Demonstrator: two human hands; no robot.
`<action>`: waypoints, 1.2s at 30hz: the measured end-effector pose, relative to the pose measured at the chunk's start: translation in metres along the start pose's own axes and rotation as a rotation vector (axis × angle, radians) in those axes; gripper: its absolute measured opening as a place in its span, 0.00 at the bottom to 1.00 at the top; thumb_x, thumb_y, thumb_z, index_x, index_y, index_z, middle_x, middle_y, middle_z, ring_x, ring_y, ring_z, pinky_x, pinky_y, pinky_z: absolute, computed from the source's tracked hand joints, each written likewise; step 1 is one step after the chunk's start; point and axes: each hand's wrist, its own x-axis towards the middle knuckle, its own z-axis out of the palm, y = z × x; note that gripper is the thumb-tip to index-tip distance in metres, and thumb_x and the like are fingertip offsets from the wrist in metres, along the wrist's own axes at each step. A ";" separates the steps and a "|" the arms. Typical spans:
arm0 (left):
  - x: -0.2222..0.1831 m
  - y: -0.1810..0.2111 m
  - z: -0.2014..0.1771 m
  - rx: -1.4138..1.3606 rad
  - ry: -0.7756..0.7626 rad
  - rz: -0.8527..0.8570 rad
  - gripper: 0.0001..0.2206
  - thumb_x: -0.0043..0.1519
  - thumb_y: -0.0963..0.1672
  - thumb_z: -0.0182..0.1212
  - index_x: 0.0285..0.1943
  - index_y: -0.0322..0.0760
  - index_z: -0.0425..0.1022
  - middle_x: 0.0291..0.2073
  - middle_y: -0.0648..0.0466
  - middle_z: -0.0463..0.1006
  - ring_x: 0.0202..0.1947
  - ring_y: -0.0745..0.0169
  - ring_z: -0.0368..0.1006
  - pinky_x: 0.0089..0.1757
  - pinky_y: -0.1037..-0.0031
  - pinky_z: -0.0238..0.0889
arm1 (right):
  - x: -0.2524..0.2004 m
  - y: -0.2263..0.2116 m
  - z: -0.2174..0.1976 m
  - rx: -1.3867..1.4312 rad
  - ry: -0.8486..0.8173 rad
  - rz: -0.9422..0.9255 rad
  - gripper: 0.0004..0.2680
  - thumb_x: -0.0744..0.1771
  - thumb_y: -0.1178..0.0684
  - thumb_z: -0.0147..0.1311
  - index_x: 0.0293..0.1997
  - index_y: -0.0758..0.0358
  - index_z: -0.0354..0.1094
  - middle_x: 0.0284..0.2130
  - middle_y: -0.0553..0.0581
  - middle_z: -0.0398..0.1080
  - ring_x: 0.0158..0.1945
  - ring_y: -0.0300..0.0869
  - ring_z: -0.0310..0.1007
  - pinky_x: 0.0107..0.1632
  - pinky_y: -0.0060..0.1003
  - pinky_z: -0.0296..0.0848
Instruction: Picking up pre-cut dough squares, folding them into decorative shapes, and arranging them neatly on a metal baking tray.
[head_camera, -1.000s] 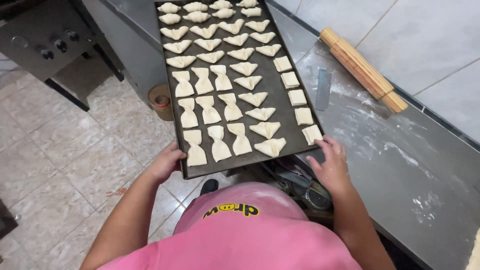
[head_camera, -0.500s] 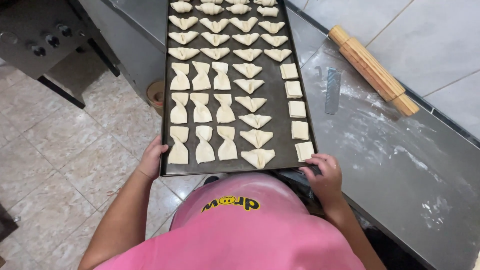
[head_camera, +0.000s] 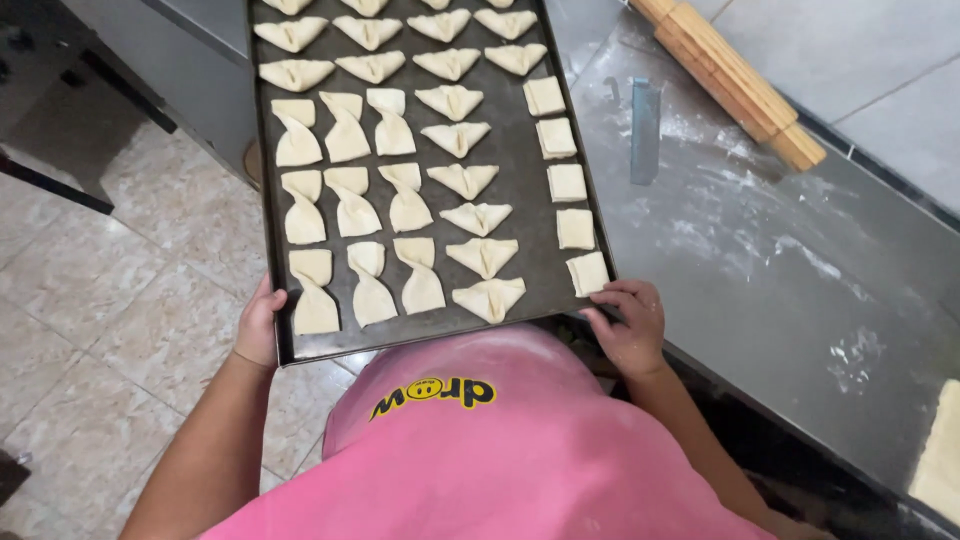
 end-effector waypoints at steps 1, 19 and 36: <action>0.006 -0.015 -0.015 0.003 -0.004 -0.012 0.35 0.57 0.46 0.49 0.80 0.44 0.56 0.64 0.46 0.70 0.60 0.51 0.68 0.61 0.58 0.62 | -0.003 0.000 -0.001 -0.004 -0.003 0.012 0.08 0.60 0.53 0.73 0.38 0.49 0.79 0.38 0.49 0.73 0.45 0.45 0.75 0.47 0.38 0.77; 0.008 -0.018 -0.004 -0.080 -0.006 0.089 0.32 0.60 0.48 0.51 0.77 0.44 0.60 0.60 0.46 0.74 0.56 0.53 0.72 0.59 0.61 0.66 | 0.001 -0.001 -0.003 0.014 0.016 -0.134 0.08 0.61 0.57 0.74 0.39 0.56 0.78 0.38 0.56 0.73 0.45 0.49 0.74 0.48 0.40 0.77; 0.020 -0.037 -0.020 -0.089 -0.011 0.079 0.31 0.60 0.48 0.51 0.76 0.42 0.62 0.61 0.42 0.74 0.56 0.49 0.72 0.57 0.58 0.67 | 0.001 0.003 -0.002 0.041 0.012 -0.066 0.08 0.60 0.57 0.74 0.37 0.58 0.78 0.35 0.57 0.73 0.45 0.50 0.76 0.42 0.36 0.78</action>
